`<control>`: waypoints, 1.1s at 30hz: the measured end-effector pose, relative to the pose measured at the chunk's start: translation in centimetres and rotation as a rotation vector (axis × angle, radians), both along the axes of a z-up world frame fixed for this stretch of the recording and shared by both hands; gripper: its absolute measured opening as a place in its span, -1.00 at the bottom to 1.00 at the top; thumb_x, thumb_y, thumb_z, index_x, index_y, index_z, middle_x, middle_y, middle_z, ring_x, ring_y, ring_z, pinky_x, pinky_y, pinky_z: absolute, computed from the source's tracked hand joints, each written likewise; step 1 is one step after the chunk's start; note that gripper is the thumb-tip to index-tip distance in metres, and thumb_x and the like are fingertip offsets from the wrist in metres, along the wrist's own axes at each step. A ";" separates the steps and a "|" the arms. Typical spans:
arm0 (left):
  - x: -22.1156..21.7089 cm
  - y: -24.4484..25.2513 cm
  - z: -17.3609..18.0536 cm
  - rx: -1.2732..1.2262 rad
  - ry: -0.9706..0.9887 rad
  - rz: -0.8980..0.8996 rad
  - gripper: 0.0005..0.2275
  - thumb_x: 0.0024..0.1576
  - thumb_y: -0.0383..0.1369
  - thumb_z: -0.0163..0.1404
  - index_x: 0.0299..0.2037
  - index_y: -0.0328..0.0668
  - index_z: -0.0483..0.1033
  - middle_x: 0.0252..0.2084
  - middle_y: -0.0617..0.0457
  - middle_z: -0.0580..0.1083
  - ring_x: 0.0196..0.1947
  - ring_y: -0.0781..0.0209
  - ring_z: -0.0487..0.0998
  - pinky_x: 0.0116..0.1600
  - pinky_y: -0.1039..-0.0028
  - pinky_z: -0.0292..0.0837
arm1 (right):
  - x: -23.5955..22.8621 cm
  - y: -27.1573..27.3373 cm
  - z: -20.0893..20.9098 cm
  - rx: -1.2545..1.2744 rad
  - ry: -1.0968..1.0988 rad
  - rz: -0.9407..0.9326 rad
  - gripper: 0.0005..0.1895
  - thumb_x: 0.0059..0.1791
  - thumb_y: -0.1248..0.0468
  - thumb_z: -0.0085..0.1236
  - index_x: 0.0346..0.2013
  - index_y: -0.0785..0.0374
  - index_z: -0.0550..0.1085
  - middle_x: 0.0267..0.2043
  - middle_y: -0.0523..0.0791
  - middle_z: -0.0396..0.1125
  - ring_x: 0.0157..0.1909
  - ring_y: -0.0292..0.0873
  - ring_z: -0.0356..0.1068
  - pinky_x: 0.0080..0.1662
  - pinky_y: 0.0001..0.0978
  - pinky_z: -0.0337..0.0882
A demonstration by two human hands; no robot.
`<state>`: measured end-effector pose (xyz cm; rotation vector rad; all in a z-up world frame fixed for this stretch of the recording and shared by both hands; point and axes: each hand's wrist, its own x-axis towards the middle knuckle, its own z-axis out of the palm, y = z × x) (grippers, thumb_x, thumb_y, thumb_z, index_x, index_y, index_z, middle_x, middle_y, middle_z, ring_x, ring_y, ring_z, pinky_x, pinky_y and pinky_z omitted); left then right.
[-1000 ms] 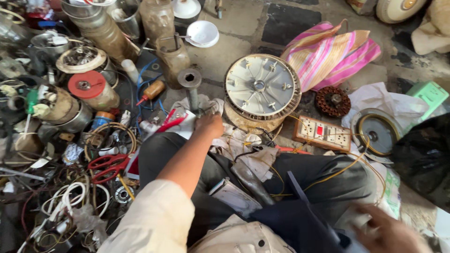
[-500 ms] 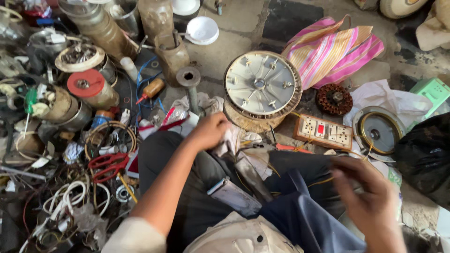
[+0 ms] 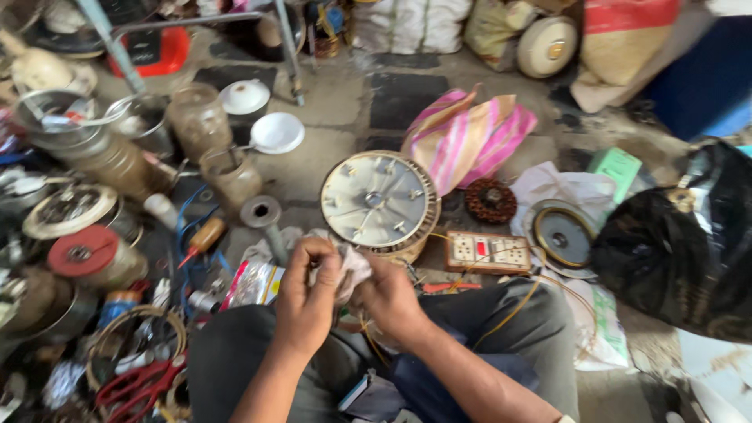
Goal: The person disassembles and repairs a ceiling fan motor by hand, removing components, cleaning parts with a cloth, and marking the motor housing with a pen.
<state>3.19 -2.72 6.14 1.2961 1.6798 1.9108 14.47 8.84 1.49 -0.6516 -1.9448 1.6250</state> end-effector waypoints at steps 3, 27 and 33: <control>1.0 0.9 1.3 -0.039 0.369 0.190 -0.49 0.30 -0.12 -0.04 0.21 -0.53 0.32 0.09 -0.23 0.38 0.13 -0.01 0.38 0.17 0.22 0.27 | 0.8 1.6 2.4 -0.540 0.341 -0.137 -0.57 0.00 0.41 -0.04 0.19 0.38 0.41 -0.25 -0.02 0.52 -0.31 -0.20 0.52 -0.28 -0.39 0.52; 4.7 -0.4 -11.8 -0.580 -0.607 -0.024 -0.59 0.28 -0.13 -0.08 -0.11 -0.47 0.59 -0.20 -0.23 0.59 -0.27 0.07 0.52 -0.15 0.28 0.39 | 1.6 2.4 -9.2 0.282 -0.157 -0.269 -0.84 -0.09 0.32 0.32 -0.23 0.28 0.63 -0.27 -0.05 0.55 -0.19 -0.12 0.54 -0.11 -0.27 0.51; -2.5 2.4 -14.7 -0.087 -0.821 0.376 -0.73 0.25 -0.23 -0.06 -0.10 -0.26 0.59 -0.12 0.02 0.56 -0.12 0.25 0.54 0.03 0.42 0.43 | 3.8 3.4 -10.0 0.099 0.155 -0.280 -0.79 -0.10 0.43 0.29 -0.17 0.34 0.56 -0.18 -0.14 0.51 -0.10 -0.30 0.45 -0.04 -0.45 0.45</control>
